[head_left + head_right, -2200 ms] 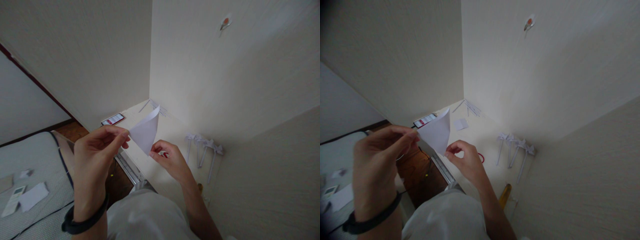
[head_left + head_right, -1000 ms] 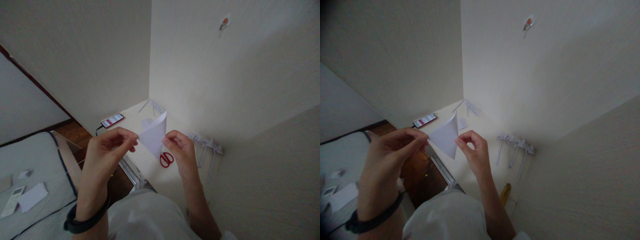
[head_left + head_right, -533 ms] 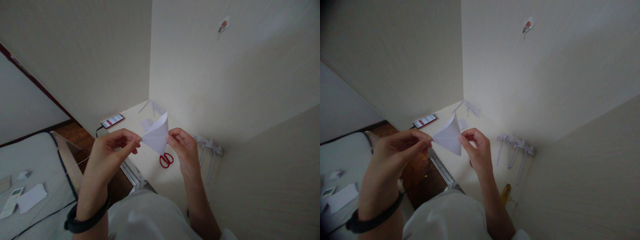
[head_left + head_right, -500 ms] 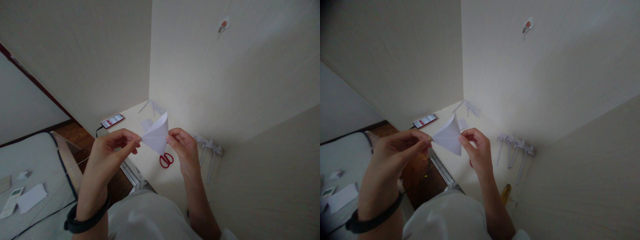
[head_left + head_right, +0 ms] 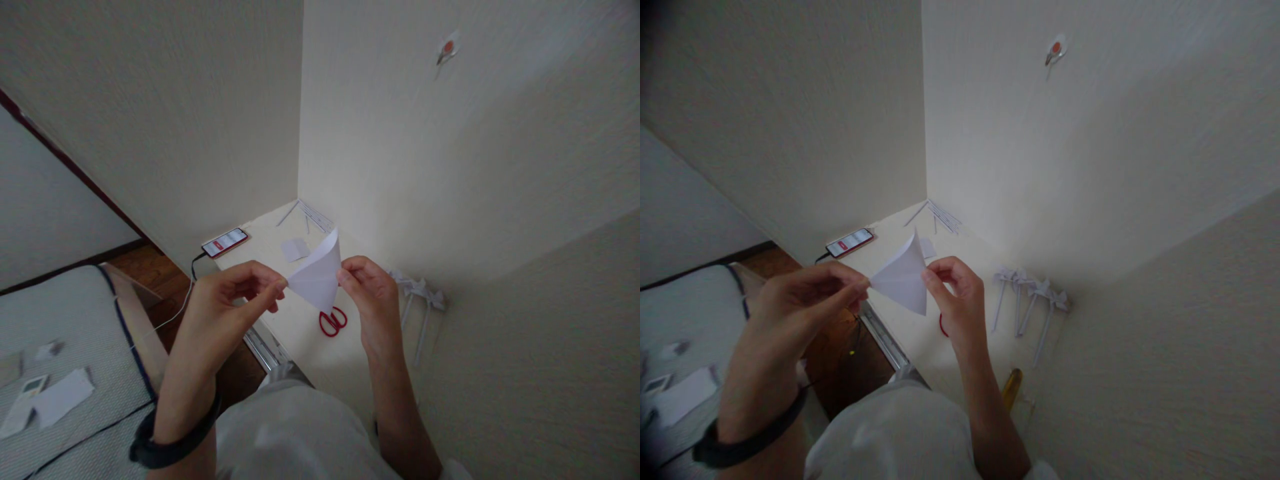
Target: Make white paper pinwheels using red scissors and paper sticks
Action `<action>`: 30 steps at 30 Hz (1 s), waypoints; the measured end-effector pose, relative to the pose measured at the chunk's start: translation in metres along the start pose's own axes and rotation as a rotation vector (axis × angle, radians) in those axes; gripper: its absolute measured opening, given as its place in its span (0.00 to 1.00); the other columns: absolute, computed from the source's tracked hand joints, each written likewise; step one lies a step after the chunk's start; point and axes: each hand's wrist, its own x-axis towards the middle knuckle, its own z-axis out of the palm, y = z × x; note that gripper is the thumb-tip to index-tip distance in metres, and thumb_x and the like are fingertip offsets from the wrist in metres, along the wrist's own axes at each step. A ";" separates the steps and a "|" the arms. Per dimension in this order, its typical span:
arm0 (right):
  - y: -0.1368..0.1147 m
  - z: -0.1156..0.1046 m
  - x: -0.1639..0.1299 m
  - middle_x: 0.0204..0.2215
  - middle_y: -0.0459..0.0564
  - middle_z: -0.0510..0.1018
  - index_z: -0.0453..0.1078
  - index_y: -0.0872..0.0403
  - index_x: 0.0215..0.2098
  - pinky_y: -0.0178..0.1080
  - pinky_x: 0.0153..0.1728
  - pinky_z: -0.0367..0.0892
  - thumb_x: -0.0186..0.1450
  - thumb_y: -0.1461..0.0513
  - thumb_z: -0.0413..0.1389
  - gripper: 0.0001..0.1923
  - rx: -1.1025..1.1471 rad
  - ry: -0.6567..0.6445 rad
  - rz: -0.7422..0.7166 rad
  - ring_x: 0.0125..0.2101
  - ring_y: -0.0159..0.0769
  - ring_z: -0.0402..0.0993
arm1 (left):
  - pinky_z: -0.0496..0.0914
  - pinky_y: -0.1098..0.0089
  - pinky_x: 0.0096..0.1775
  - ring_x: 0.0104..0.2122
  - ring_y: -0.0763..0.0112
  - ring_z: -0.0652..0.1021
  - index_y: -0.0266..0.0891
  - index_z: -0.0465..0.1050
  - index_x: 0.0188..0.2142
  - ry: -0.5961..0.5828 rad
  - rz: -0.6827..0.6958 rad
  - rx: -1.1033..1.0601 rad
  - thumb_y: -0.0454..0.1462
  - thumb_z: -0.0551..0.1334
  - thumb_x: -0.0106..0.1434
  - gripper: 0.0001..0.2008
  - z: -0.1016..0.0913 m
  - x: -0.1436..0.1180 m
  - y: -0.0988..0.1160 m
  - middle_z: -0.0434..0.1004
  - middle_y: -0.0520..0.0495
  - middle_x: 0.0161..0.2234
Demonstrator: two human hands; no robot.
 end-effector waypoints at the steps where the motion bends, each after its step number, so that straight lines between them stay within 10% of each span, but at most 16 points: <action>1: 0.000 0.000 0.000 0.23 0.40 0.77 0.74 0.51 0.27 0.32 0.32 0.67 0.58 0.62 0.63 0.03 -0.003 0.004 -0.002 0.27 0.29 0.72 | 0.67 0.81 0.24 0.20 0.78 0.75 0.39 0.76 0.22 -0.008 0.001 0.007 0.33 0.67 0.53 0.05 0.000 0.000 0.000 0.76 0.55 0.19; 30: -0.002 0.000 0.000 0.23 0.41 0.76 0.74 0.51 0.27 0.33 0.30 0.66 0.58 0.61 0.63 0.04 -0.045 0.060 -0.005 0.25 0.29 0.70 | 0.69 0.77 0.25 0.21 0.74 0.77 0.38 0.76 0.23 -0.118 -0.030 0.051 0.34 0.66 0.53 0.04 -0.001 0.000 -0.001 0.78 0.52 0.20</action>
